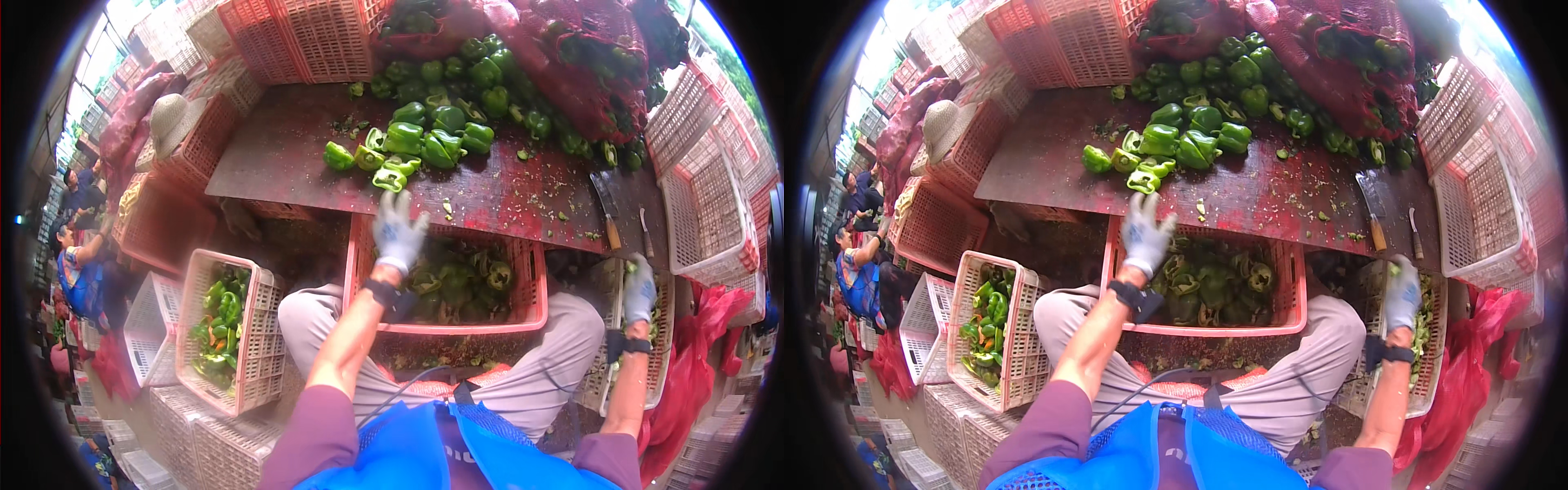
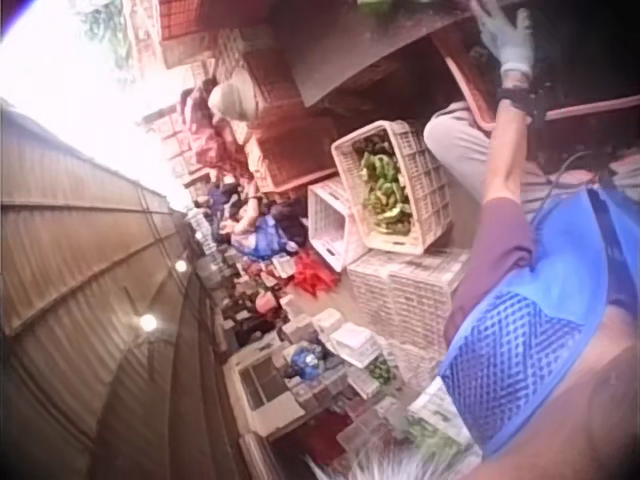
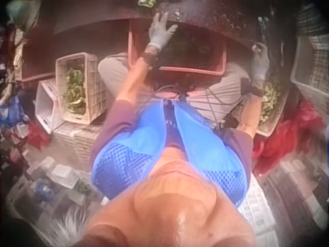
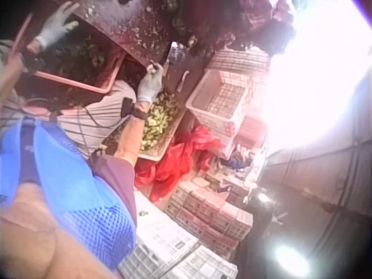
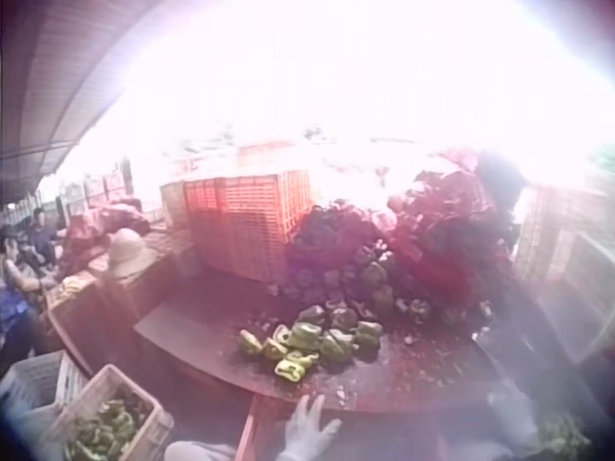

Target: Manually seeding and chopping green bell peppers in an agricultural processing facility.

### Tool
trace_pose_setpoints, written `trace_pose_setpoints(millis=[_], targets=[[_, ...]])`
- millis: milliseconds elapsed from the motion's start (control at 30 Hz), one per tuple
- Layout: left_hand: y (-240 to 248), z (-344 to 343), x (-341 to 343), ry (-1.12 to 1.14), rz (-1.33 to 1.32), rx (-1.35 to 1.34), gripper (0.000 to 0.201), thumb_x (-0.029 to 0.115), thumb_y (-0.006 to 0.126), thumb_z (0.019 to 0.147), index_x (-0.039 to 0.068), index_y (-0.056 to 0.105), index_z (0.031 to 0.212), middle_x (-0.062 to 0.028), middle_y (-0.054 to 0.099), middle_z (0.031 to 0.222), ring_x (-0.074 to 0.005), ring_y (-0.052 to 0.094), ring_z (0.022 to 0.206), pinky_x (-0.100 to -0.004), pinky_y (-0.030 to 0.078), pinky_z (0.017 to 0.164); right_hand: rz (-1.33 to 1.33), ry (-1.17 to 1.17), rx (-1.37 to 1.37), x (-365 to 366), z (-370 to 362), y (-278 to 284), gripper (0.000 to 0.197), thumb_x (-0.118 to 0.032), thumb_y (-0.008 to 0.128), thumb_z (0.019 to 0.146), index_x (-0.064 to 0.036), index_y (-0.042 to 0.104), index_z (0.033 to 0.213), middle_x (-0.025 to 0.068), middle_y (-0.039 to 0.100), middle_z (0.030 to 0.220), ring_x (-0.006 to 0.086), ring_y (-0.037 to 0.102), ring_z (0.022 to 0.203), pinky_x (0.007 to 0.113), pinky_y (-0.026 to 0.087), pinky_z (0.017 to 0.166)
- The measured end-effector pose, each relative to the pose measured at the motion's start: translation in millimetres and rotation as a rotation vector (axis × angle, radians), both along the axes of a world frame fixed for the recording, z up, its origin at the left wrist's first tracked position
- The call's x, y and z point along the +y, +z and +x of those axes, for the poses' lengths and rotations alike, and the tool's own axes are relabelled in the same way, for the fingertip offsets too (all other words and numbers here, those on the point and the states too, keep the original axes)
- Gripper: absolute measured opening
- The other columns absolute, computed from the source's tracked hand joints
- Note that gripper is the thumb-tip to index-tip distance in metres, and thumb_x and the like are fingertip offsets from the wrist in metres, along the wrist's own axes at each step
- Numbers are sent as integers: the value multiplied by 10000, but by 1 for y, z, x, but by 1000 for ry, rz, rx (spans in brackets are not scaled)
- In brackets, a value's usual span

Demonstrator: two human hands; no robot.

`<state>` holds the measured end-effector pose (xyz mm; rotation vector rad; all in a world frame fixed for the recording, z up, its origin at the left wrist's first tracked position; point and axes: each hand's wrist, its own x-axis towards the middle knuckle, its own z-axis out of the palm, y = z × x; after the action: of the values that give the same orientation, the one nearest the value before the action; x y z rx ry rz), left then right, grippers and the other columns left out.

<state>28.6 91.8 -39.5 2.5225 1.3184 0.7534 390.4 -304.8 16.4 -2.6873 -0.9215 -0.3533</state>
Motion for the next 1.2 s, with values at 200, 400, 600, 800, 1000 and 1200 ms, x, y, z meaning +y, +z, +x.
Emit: trace_pose_setpoints(millis=[200, 400, 600, 800, 1000, 1200], targets=[[-7, 24, 97, 96, -21, 331, 674, 363, 812, 812, 220, 540, 1412, -166, 458, 1493, -376, 630, 1133, -497, 521, 944, -363, -265, 95, -105, 65, -47, 618, -105, 642, 877, -135, 488, 1474, 212, 533, 1450, 416, 579, 1241, 463, 493, 1038], [-44, 7, 101, -57, 113, -57, 335, 111, 737, 790, 86, 642, 1110, -152, 661, 1114, -368, 651, 1045, -456, 537, 909, 10, 264, 250, 32, -19, -13, 394, -130, 584, 921, -78, 634, 1309, 204, 671, 1255, 371, 629, 1190, 430, 503, 1008], [-42, 9, 51, -384, 88, -186, 379, -16, 699, 763, 80, 636, 1124, -148, 661, 1183, -387, 628, 1105, -461, 520, 973, 114, 647, 446, 175, -105, 3, 431, -171, 607, 922, -126, 600, 1351, 210, 644, 1283, 389, 618, 1200, 453, 502, 1014], [-41, 21, 49, -416, -12, -68, 354, -66, 642, 760, 80, 633, 1082, -154, 643, 1161, -390, 613, 1112, -459, 528, 942, 160, 650, 523, 300, -151, -46, 476, -212, 629, 923, -173, 567, 1394, 216, 618, 1312, 407, 607, 1209, 476, 501, 1019], [-40, 29, 45, -482, 51, -22, 258, -35, 625, 792, 72, 637, 1027, -149, 646, 1125, -387, 616, 1062, -468, 532, 906, -78, 756, 284, 363, -168, -29, 439, -251, 668, 923, -194, 610, 1355, 183, 637, 1267, 384, 606, 1197, 469, 505, 1010], [-44, 27, 42, -524, 72, -84, 217, -10, 601, 814, 105, 629, 996, -126, 616, 1072, -361, 613, 1019, -474, 534, 857, -320, 832, 342, 402, -162, -26, 347, -297, 624, 938, -170, 668, 1257, 204, 657, 1188, 392, 642, 1132, 471, 527, 956]])
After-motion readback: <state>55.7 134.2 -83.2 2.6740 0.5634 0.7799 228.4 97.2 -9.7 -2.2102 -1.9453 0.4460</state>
